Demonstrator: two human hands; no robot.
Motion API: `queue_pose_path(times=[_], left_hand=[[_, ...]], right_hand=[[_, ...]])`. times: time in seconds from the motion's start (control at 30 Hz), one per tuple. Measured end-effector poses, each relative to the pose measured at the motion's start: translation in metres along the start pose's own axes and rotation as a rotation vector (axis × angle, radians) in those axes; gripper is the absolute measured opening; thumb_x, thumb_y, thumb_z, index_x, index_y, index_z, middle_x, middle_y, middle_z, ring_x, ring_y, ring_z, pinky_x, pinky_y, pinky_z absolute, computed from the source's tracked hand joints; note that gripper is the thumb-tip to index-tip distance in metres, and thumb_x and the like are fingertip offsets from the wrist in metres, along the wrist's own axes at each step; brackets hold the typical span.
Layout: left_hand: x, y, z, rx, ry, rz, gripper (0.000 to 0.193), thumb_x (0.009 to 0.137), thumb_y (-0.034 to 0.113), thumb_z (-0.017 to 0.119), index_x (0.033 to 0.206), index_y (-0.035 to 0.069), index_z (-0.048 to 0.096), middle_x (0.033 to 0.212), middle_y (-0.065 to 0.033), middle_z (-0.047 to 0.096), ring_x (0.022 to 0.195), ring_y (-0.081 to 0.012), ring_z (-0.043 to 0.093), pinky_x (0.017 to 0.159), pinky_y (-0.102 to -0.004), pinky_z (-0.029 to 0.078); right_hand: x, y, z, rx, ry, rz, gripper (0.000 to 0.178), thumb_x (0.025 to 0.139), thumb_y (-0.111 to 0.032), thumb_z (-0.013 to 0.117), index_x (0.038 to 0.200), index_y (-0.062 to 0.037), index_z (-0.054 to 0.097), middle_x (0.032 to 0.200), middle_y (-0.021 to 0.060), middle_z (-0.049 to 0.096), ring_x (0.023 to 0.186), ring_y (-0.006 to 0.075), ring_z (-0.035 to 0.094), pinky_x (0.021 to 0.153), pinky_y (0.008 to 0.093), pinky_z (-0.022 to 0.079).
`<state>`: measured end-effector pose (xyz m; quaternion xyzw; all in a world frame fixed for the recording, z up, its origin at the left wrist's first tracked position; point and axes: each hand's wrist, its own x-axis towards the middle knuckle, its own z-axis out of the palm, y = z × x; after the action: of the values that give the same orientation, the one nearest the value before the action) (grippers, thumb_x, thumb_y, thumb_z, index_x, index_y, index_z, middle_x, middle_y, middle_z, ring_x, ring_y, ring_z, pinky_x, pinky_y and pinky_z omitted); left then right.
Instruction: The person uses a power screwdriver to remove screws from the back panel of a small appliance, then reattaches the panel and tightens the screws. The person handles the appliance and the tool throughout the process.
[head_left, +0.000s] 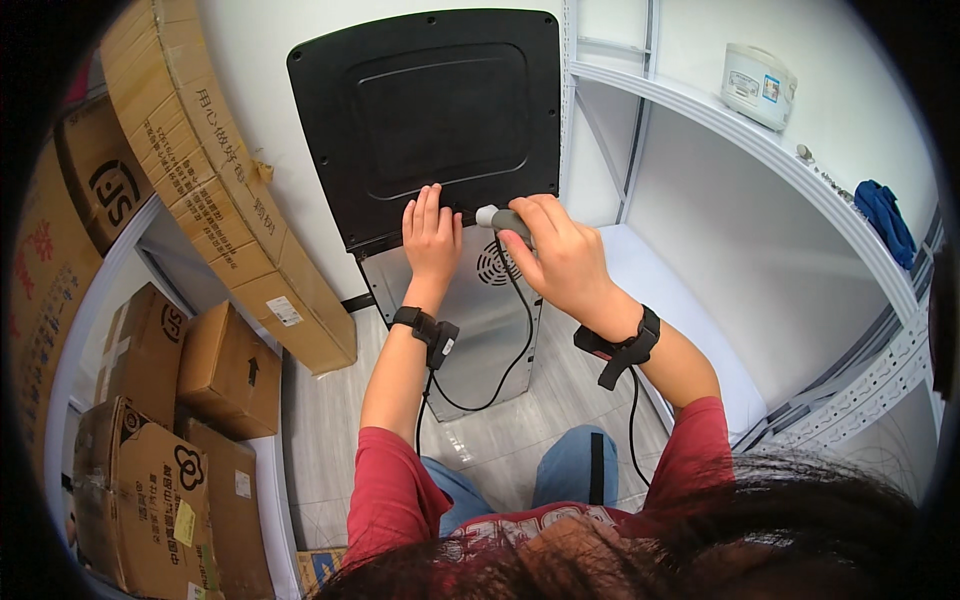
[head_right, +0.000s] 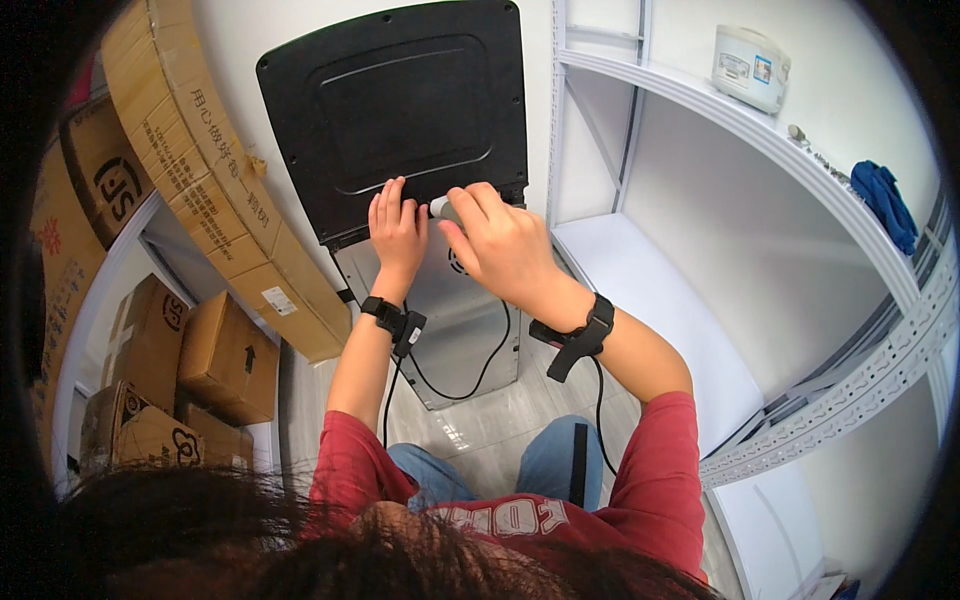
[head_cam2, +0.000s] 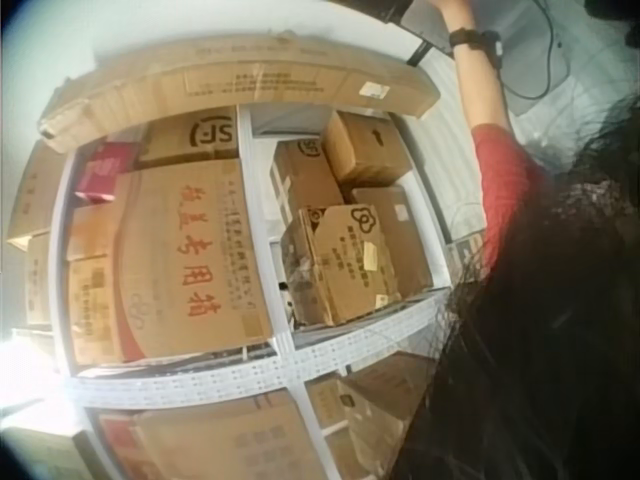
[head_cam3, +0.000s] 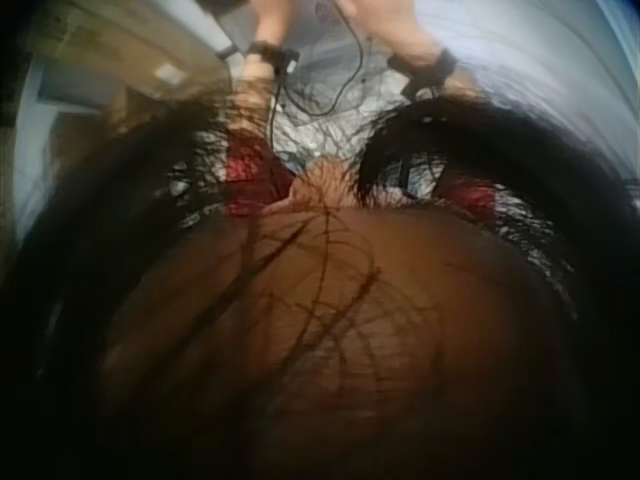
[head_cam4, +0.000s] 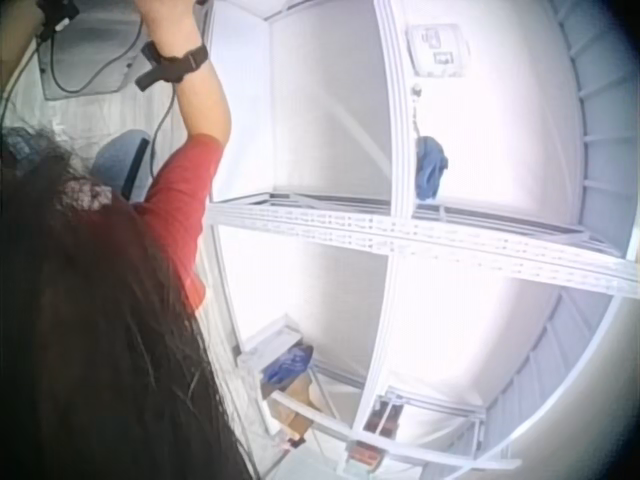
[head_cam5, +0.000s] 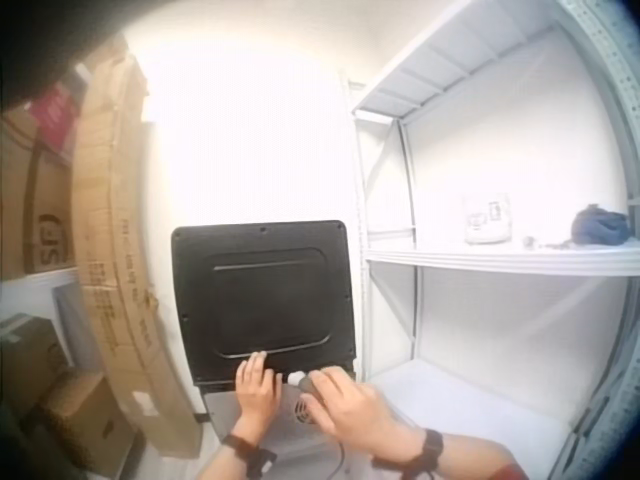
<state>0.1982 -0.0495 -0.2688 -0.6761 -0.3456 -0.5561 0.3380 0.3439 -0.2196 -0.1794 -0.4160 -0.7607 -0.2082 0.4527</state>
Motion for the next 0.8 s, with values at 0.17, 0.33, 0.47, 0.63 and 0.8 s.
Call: queue_pose_path(times=[0.17,0.33,0.47,0.63,0.8], left_hand=[[-0.001,0.001,0.002,0.000,0.014,-0.002,0.012,0.079,0.016,0.063,0.079,0.004,0.059,0.125,-0.0100,0.055,0.120,-0.0246,0.049,0.100,-0.0418,0.036],[0.000,0.000,0.000,-0.004,0.008,-0.004,0.012,0.079,0.015,0.063,0.079,0.004,0.059,0.125,-0.0101,0.055,0.120,-0.0247,0.049,0.100,-0.0419,0.037],[0.000,0.000,0.002,-0.002,0.018,0.001,0.012,0.079,0.015,0.063,0.079,0.004,0.059,0.125,-0.0102,0.055,0.119,-0.0247,0.050,0.100,-0.0419,0.037],[-0.001,-0.001,0.003,0.003,0.016,0.008,0.012,0.080,0.016,0.063,0.079,0.004,0.059,0.125,-0.0105,0.055,0.119,-0.0249,0.050,0.100,-0.0421,0.037],[-0.004,-0.001,0.003,-0.003,0.017,0.010,0.012,0.080,0.015,0.062,0.080,0.004,0.059,0.125,-0.0107,0.055,0.119,-0.0250,0.050,0.100,-0.0421,0.037]], right_hand=[[0.005,0.002,0.000,0.065,0.126,-0.150,0.036,0.070,-0.005,0.067,0.104,-0.0007,0.055,0.104,0.0143,0.055,0.083,0.0309,0.058,0.071,0.0385,0.048],[0.004,0.002,0.004,0.016,0.133,-0.153,0.042,0.069,-0.005,0.069,0.107,-0.0002,0.053,0.105,0.0157,0.054,0.085,0.0318,0.057,0.072,0.0393,0.048],[-0.001,-0.001,0.007,0.011,0.021,0.033,0.043,0.068,-0.006,0.071,0.107,-0.0001,0.052,0.104,0.0168,0.055,0.081,0.0330,0.059,0.069,0.0393,0.049],[0.002,0.001,0.009,0.031,0.188,-0.133,0.041,0.067,-0.002,0.068,0.104,0.0003,0.052,0.101,0.0172,0.055,0.080,0.0332,0.059,0.067,0.0384,0.050],[-0.001,0.006,0.011,0.021,0.190,-0.173,0.039,0.066,0.002,0.064,0.102,0.0013,0.051,0.100,0.0173,0.055,0.081,0.0329,0.058,0.068,0.0378,0.049]])
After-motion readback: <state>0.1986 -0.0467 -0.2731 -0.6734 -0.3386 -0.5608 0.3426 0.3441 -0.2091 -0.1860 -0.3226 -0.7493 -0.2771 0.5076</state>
